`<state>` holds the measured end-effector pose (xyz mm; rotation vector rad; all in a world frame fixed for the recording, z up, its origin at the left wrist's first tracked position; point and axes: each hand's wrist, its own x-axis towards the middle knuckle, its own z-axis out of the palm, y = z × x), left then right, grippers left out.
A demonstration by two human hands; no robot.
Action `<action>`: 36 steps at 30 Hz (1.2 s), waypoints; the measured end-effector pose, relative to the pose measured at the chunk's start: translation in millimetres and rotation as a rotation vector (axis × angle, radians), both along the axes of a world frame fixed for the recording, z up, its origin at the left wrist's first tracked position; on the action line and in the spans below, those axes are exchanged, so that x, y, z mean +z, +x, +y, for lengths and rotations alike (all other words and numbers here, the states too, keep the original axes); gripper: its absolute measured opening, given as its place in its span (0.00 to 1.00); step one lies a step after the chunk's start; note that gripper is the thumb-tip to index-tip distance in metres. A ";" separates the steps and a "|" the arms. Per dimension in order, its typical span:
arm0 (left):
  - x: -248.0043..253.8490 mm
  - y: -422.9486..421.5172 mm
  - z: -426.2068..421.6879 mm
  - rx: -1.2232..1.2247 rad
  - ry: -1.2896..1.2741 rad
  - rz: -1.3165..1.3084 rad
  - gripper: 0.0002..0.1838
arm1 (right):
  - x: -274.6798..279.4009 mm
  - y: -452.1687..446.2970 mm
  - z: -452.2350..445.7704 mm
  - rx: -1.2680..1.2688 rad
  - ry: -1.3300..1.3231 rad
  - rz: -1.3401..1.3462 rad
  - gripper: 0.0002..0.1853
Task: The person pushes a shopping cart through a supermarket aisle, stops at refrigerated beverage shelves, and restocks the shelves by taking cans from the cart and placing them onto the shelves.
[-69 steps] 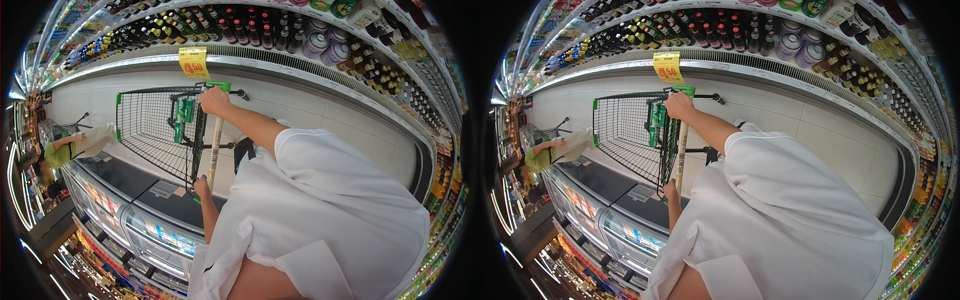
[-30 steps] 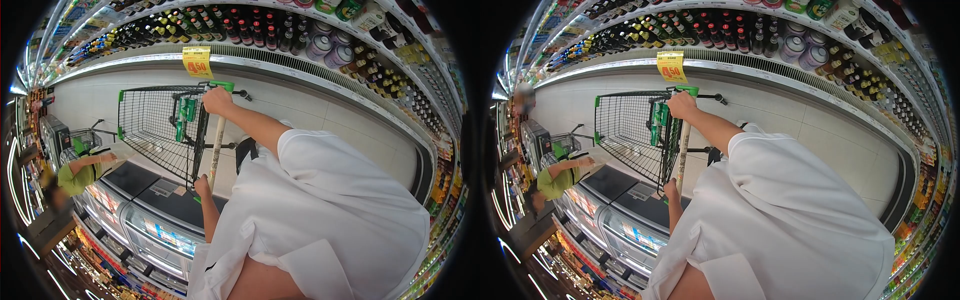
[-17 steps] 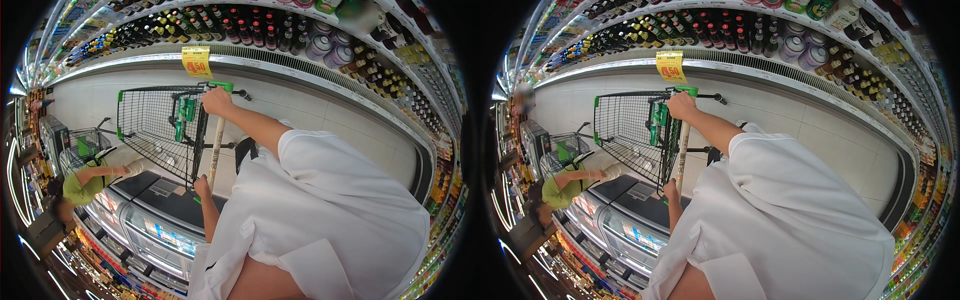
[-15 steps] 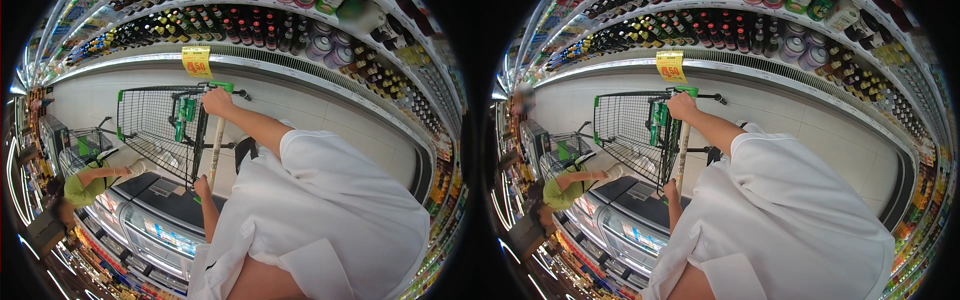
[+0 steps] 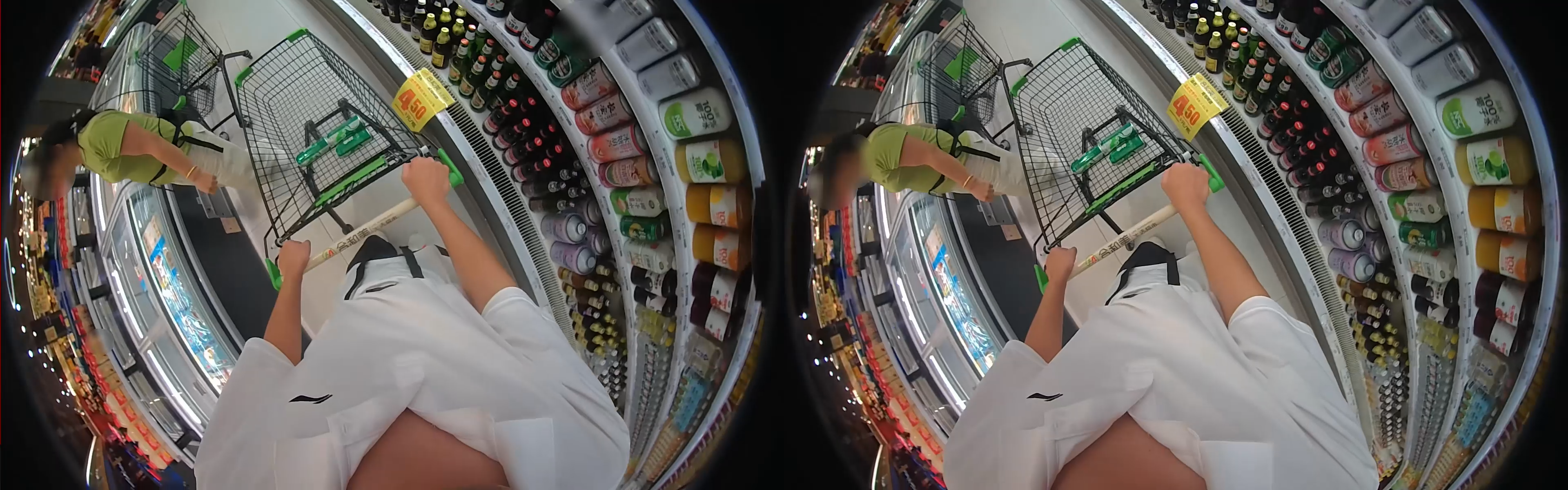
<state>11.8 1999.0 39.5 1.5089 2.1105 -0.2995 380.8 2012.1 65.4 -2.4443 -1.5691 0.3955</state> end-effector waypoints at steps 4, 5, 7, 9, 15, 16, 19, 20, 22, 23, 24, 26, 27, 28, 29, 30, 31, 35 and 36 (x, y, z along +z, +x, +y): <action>7.2 -0.5 20.6 0.013 0.056 0.044 0.19 | -2.0 -5.8 20.0 0.020 -0.007 -0.032 0.17; 8.9 -0.3 29.5 0.031 0.079 0.062 0.19 | -1.5 -5.8 26.9 0.030 -0.012 -0.037 0.17; 13.1 1.6 48.1 0.069 0.136 0.107 0.20 | -2.4 -9.2 42.1 0.060 -0.037 -0.039 0.17; 12.7 -1.3 69.2 0.107 0.163 0.113 0.20 | -5.7 -14.8 60.8 0.067 -0.042 -0.039 0.17; 19.9 -7.2 146.4 0.155 0.209 0.159 0.19 | -9.9 -29.9 134.2 0.048 -0.006 -0.033 0.17; 18.0 -9.9 158.9 0.160 0.187 0.162 0.20 | -11.4 -31.2 144.0 0.043 0.014 -0.024 0.17; 12.7 -18.3 202.4 0.146 0.125 0.169 0.21 | -11.4 -32.9 183.5 0.053 0.028 -0.020 0.19; 12.4 -17.0 217.3 0.139 0.092 0.178 0.21 | -12.3 -32.6 199.0 0.054 0.031 -0.033 0.19; 14.7 -15.5 246.5 0.173 0.080 0.146 0.21 | -11.6 -34.7 228.8 0.084 -0.028 -0.035 0.19; 13.5 -17.8 259.5 0.176 0.091 0.147 0.21 | -10.2 -35.7 243.9 0.100 -0.064 -0.051 0.20; 12.6 -21.0 271.9 0.179 0.095 0.152 0.20 | -9.8 -36.2 259.8 0.116 -0.063 -0.058 0.20; 12.4 -22.5 300.3 0.198 0.114 0.171 0.20 | -3.1 -38.3 291.9 0.094 -0.139 -0.029 0.19; 14.3 -22.0 314.8 0.187 0.114 0.171 0.20 | -1.0 -38.4 307.8 0.101 -0.135 -0.031 0.19; 19.9 -19.3 334.2 0.171 0.116 0.172 0.20 | -0.5 -36.8 325.7 0.102 -0.132 -0.024 0.19; 25.2 -17.5 351.1 0.174 0.122 0.172 0.20 | -0.7 -36.7 342.0 0.104 -0.128 -0.017 0.19; 30.3 -15.2 366.7 0.171 0.121 0.173 0.20 | -2.5 -37.1 358.1 0.107 -0.121 -0.017 0.19; 33.0 -15.2 383.8 0.169 0.120 0.172 0.20 | -2.6 -38.8 375.1 0.114 -0.115 -0.052 0.18; 29.0 -17.8 447.4 0.176 0.149 0.156 0.20 | -1.7 -39.6 446.4 0.122 -0.070 -0.077 0.17; 20.9 -18.3 464.0 0.179 0.154 0.154 0.20 | -2.4 -37.6 463.1 0.130 -0.066 -0.075 0.17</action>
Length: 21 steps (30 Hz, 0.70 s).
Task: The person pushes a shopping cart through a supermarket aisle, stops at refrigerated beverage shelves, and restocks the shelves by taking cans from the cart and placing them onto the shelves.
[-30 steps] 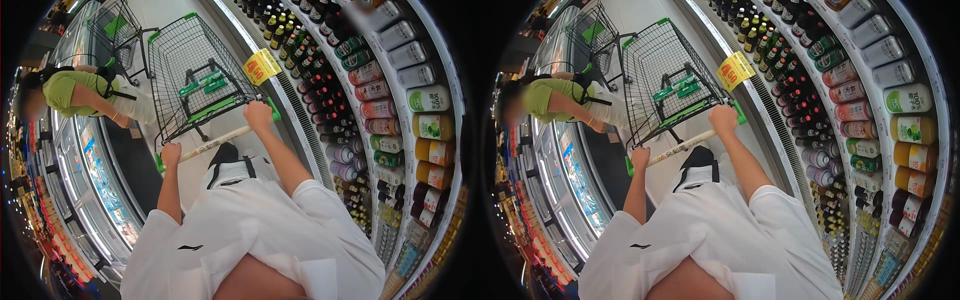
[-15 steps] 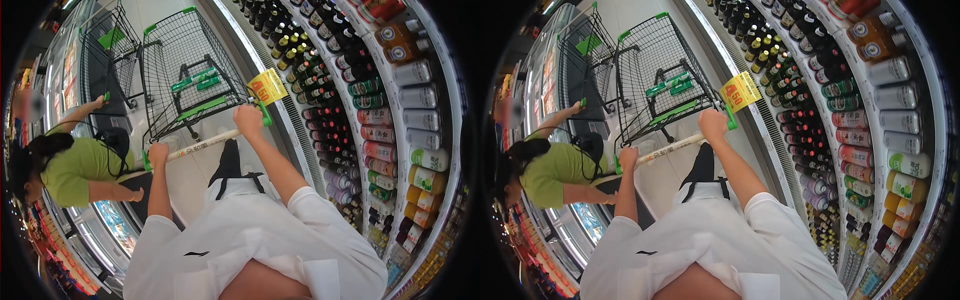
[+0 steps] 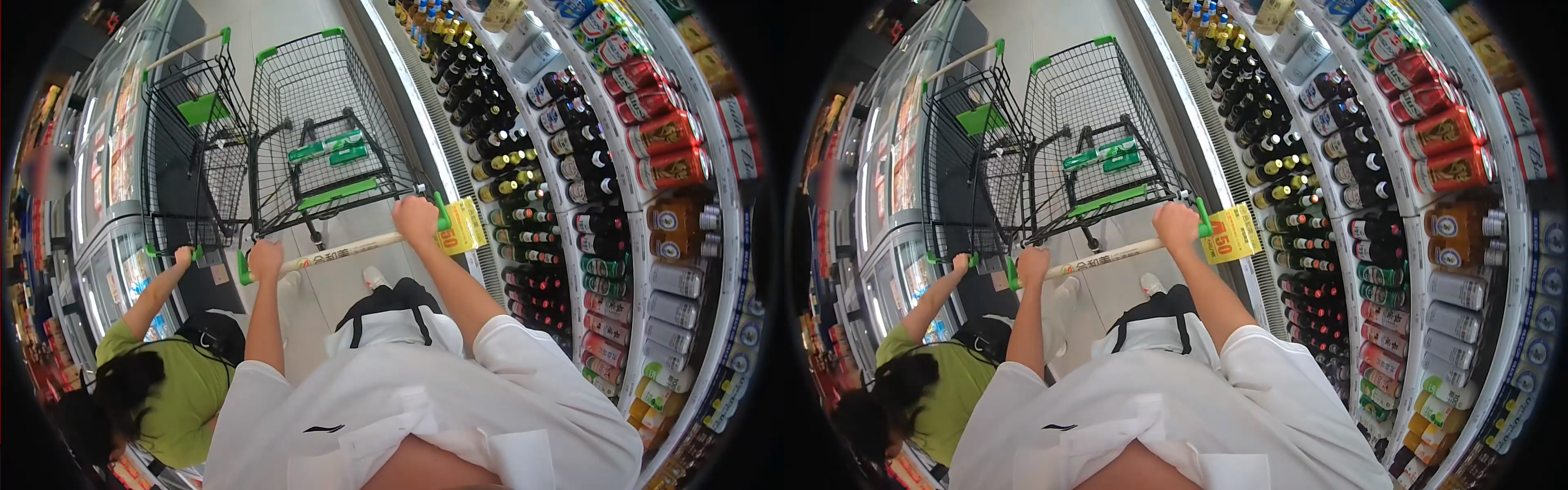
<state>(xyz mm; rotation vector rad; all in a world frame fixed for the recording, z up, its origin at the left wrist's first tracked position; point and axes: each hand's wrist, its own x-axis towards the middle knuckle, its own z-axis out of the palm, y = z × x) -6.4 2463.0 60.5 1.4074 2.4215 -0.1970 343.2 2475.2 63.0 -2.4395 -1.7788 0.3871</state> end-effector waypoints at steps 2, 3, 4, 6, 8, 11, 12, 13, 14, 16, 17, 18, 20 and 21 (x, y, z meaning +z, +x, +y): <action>-4.8 -2.0 40.5 -0.003 0.021 0.011 0.20 | -1.8 3.8 40.7 -0.021 0.069 -0.002 0.17; -8.0 -1.7 56.3 -0.013 0.019 0.005 0.20 | -3.3 6.1 60.6 -0.023 0.074 0.025 0.17; -8.2 0.4 72.4 -0.026 0.017 -0.002 0.20 | -4.1 6.6 80.4 -0.029 0.087 0.033 0.17; -7.8 4.0 104.6 -0.028 0.035 -0.007 0.20 | -4.6 9.2 119.0 -0.056 0.064 0.007 0.17; -2.6 11.2 137.9 -0.021 0.029 -0.008 0.20 | -2.3 12.6 157.0 -0.040 0.074 0.021 0.17; -12.2 10.7 188.5 0.005 0.032 -0.051 0.20 | -7.8 17.6 215.4 0.042 0.101 -0.041 0.17; -10.8 10.7 206.6 0.015 0.019 -0.035 0.21 | -6.7 19.3 235.1 0.049 0.080 -0.025 0.16; -9.2 13.5 219.4 0.028 0.016 -0.023 0.21 | -4.3 20.2 253.0 0.066 0.071 -0.020 0.16; -10.3 16.1 234.7 0.052 0.044 -0.033 0.21 | -6.4 21.5 271.7 0.057 0.068 -0.021 0.16; 3.2 27.8 269.4 0.094 0.008 -0.035 0.20 | -5.3 24.4 309.1 0.077 0.032 -0.019 0.16; -4.5 24.0 284.3 0.084 -0.028 -0.032 0.20 | -8.6 26.4 326.8 0.097 0.006 0.005 0.16; -14.3 20.8 299.6 0.075 -0.070 -0.032 0.20 | -13.1 27.7 342.4 0.120 0.024 0.008 0.16; -15.4 23.1 331.7 0.110 -0.067 -0.041 0.20 | -16.4 30.8 381.8 0.131 0.006 0.033 0.16; -16.3 24.2 348.0 0.121 -0.090 -0.047 0.21 | -16.4 30.8 402.7 0.152 0.022 0.030 0.16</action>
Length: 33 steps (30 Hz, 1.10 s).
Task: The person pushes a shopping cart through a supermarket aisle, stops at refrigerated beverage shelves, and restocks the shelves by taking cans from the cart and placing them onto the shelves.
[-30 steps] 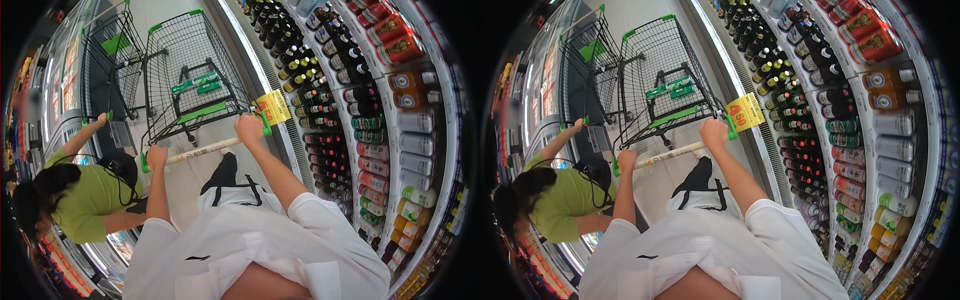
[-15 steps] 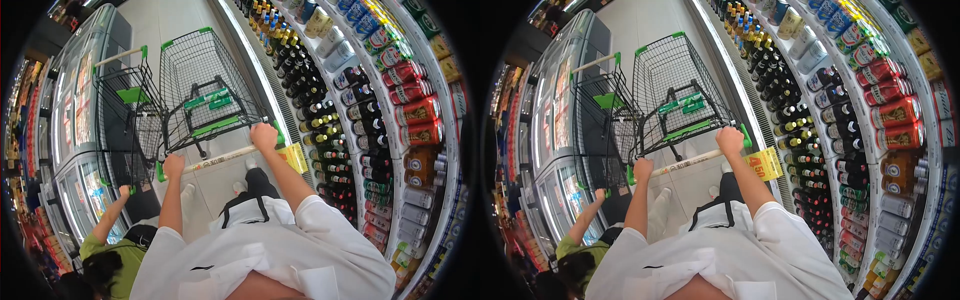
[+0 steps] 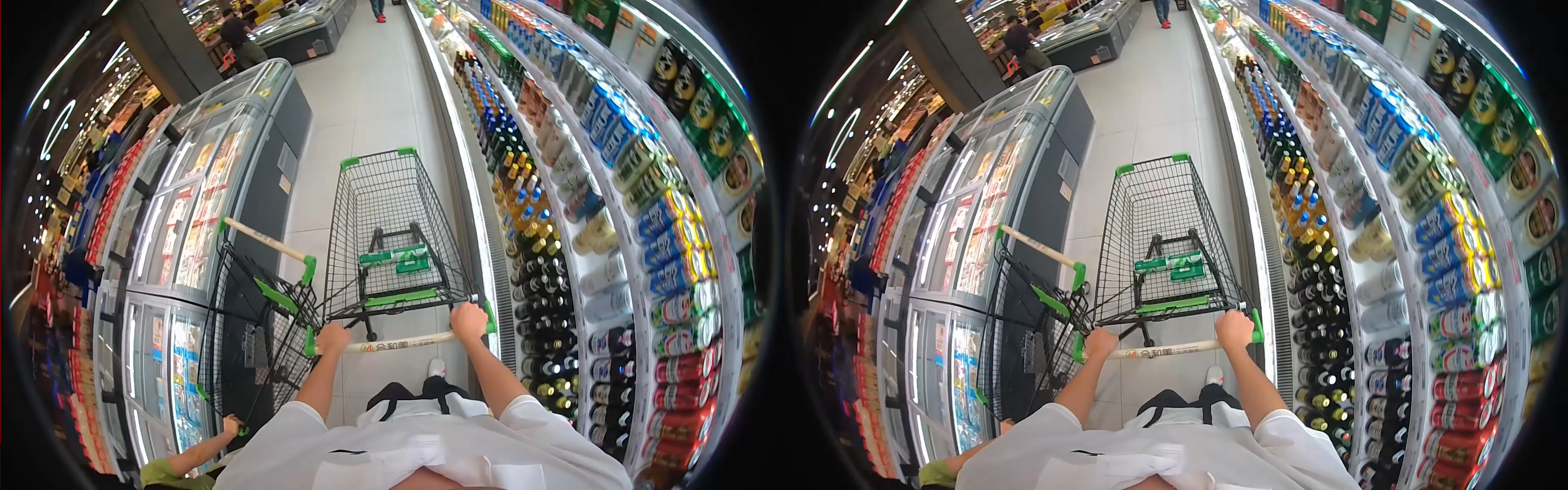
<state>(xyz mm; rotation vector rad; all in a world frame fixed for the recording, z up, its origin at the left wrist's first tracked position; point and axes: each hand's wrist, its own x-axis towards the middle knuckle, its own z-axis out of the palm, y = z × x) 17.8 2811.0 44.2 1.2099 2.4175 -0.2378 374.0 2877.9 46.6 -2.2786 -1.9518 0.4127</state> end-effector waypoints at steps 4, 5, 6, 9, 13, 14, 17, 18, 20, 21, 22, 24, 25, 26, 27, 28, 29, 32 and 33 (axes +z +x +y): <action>3.0 6.6 62.4 0.023 0.040 0.002 0.20 | 9.4 -3.1 72.1 -0.006 -0.044 -0.001 0.16; 6.7 10.2 79.4 0.035 0.056 -0.002 0.20 | 8.3 -2.4 90.8 0.001 -0.048 -0.019 0.16; 9.4 12.9 96.1 0.041 0.035 -0.017 0.20 | -1.6 -0.1 110.4 0.001 -0.011 -0.043 0.14; 1.7 11.8 144.8 0.083 0.044 -0.039 0.18 | 2.7 -3.2 166.0 -0.003 -0.023 -0.088 0.15; -4.7 3.0 210.1 0.120 0.110 -0.059 0.17 | -0.5 -13.4 237.1 -0.005 0.014 -0.116 0.17; -8.0 -1.6 225.4 0.110 0.143 -0.057 0.18 | -1.0 -18.8 254.3 -0.029 -0.006 -0.116 0.17; -10.3 -22.0 278.9 0.097 0.203 -0.070 0.18 | 5.7 -34.8 298.9 -0.019 -0.021 -0.044 0.19; -11.7 -28.9 293.5 0.096 0.198 -0.063 0.17 | -1.4 -39.8 312.6 -0.018 0.003 -0.064 0.17; -10.5 -40.2 328.3 0.079 0.191 -0.052 0.17 | -3.2 -50.5 341.1 -0.024 0.048 -0.043 0.17; -11.8 -51.7 344.7 0.081 0.194 -0.057 0.17 | -6.7 -59.3 355.1 -0.033 0.086 -0.016 0.17; -12.3 -62.6 360.1 0.045 0.210 -0.045 0.17 | -9.4 -65.9 366.2 -0.013 0.142 0.003 0.17; -22.1 -78.2 392.8 0.014 0.248 -0.034 0.17 | -4.4 -84.4 391.9 -0.025 0.170 0.006 0.17; -18.3 -85.2 411.5 0.041 0.250 -0.035 0.16 | -1.6 -91.6 402.7 -0.033 0.206 0.018 0.17; -15.3 -89.7 428.5 0.067 0.253 -0.036 0.16 | -11.2 -95.9 417.1 -0.038 0.226 0.011 0.17; -15.4 -91.4 441.5 0.036 0.232 -0.045 0.16 | -21.0 -99.0 433.2 -0.042 0.247 0.011 0.17; -13.7 -98.3 459.8 0.022 0.268 -0.007 0.16 | -15.4 -105.2 445.9 -0.073 0.241 0.005 0.17; -13.6 -107.2 478.6 0.011 0.309 0.034 0.16 | -7.1 -114.5 459.7 -0.085 0.254 0.037 0.17; -23.6 -127.2 531.6 0.004 0.323 0.041 0.15 | -4.5 -132.6 506.1 -0.129 0.243 0.074 0.18; -27.1 -134.0 548.4 -0.012 0.320 0.040 0.15 | -5.8 -136.9 521.6 -0.148 0.223 0.080 0.18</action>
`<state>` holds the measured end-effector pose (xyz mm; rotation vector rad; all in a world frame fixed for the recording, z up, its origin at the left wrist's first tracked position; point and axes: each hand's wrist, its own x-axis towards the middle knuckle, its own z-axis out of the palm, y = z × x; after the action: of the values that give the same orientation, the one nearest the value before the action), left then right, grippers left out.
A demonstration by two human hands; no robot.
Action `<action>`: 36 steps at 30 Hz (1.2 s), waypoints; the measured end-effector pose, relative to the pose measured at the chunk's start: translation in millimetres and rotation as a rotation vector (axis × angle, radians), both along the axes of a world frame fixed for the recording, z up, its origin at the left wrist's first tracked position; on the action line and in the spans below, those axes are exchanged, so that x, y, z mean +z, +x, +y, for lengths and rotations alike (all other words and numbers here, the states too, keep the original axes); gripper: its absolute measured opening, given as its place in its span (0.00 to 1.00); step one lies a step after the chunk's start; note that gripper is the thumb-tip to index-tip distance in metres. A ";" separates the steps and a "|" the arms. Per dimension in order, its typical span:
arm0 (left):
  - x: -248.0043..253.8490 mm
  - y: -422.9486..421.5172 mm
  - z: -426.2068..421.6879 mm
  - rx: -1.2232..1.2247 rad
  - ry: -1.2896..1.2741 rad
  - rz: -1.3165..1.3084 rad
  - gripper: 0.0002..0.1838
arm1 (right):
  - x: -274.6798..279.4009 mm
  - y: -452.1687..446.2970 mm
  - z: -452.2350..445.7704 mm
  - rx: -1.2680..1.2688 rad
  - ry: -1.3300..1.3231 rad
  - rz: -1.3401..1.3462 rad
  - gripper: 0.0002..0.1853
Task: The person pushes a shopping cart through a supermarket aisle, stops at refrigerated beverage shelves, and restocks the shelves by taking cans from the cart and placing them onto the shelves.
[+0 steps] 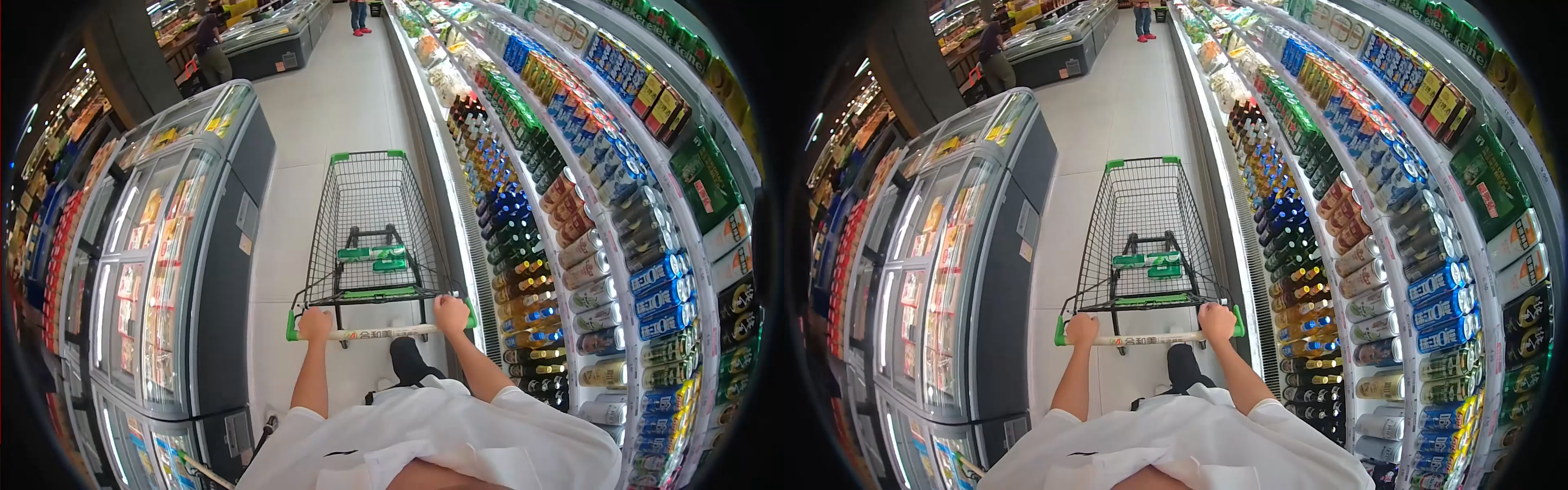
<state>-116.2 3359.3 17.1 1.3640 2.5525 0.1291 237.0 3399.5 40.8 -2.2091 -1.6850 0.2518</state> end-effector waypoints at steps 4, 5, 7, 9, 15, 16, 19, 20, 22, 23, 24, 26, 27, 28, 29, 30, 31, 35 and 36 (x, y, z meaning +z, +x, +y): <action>8.5 -5.9 70.6 -0.029 0.004 0.023 0.16 | -8.6 -10.2 67.7 0.001 0.002 0.028 0.18; 8.7 -8.3 88.2 -0.024 -0.007 0.017 0.16 | -8.2 -11.6 85.4 0.015 0.012 0.039 0.17; 8.1 -11.1 126.9 -0.023 -0.018 0.022 0.17 | -14.3 -12.9 122.8 -0.003 0.006 0.023 0.17; 12.4 -15.7 162.9 -0.017 -0.059 0.004 0.19 | -15.2 -18.6 160.2 -0.006 -0.028 0.006 0.17; 4.3 -22.8 280.6 -0.025 -0.097 0.011 0.21 | -21.6 -24.7 285.4 0.045 -0.041 -0.044 0.17; 5.3 -21.5 302.4 -0.033 -0.096 0.007 0.21 | -21.4 -25.9 303.4 0.044 -0.051 -0.060 0.17; 7.6 -20.9 352.9 -0.035 -0.076 -0.010 0.20 | -23.5 -27.9 365.0 0.011 -0.043 -0.057 0.16; 7.2 -21.5 373.2 -0.042 -0.072 -0.007 0.20 | -24.8 -28.9 387.9 0.004 -0.039 -0.055 0.16; 3.6 -23.3 413.8 -0.051 -0.006 -0.017 0.20 | -26.2 -29.7 431.6 0.004 -0.094 -0.006 0.17; 2.0 -25.8 432.1 -0.066 -0.005 -0.020 0.20 | -26.2 -31.1 450.5 0.002 -0.044 -0.010 0.17; 0.8 -28.0 454.1 -0.072 -0.008 -0.040 0.21 | -24.9 -31.5 472.1 -0.012 -0.037 -0.018 0.17; 1.2 -28.8 497.7 -0.085 -0.012 -0.066 0.22 | -26.9 -35.9 512.0 0.010 -0.037 -0.022 0.17; 0.6 -31.4 518.5 -0.087 -0.001 -0.079 0.22 | -28.9 -39.1 532.8 0.005 0.000 -0.040 0.17; 0.9 -35.9 536.8 -0.087 0.003 -0.089 0.22 | -30.3 -41.7 555.9 0.004 -0.009 -0.040 0.17; 4.8 -38.2 556.8 -0.113 0.021 -0.118 0.23 | -30.2 -43.4 580.5 0.003 0.004 -0.065 0.18; 9.9 -41.0 574.2 -0.139 0.022 -0.141 0.24 | -31.5 -48.1 598.0 0.003 0.001 -0.085 0.18; 9.5 -45.4 590.0 -0.170 -0.009 -0.145 0.25 | -28.9 -52.6 612.8 0.014 0.002 -0.036 0.18; -1.7 -66.6 678.1 -0.287 -0.198 -0.261 0.27 | -36.8 -44.0 696.0 0.138 -0.120 0.044 0.25; 7.0 -67.5 698.0 -0.283 -0.274 -0.268 0.28 | -41.7 -44.3 717.8 0.135 -0.240 0.081 0.25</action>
<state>-183.7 4057.4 24.1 1.4685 2.0500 -0.0808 192.7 4117.3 -0.9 -2.2168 -1.8451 0.5983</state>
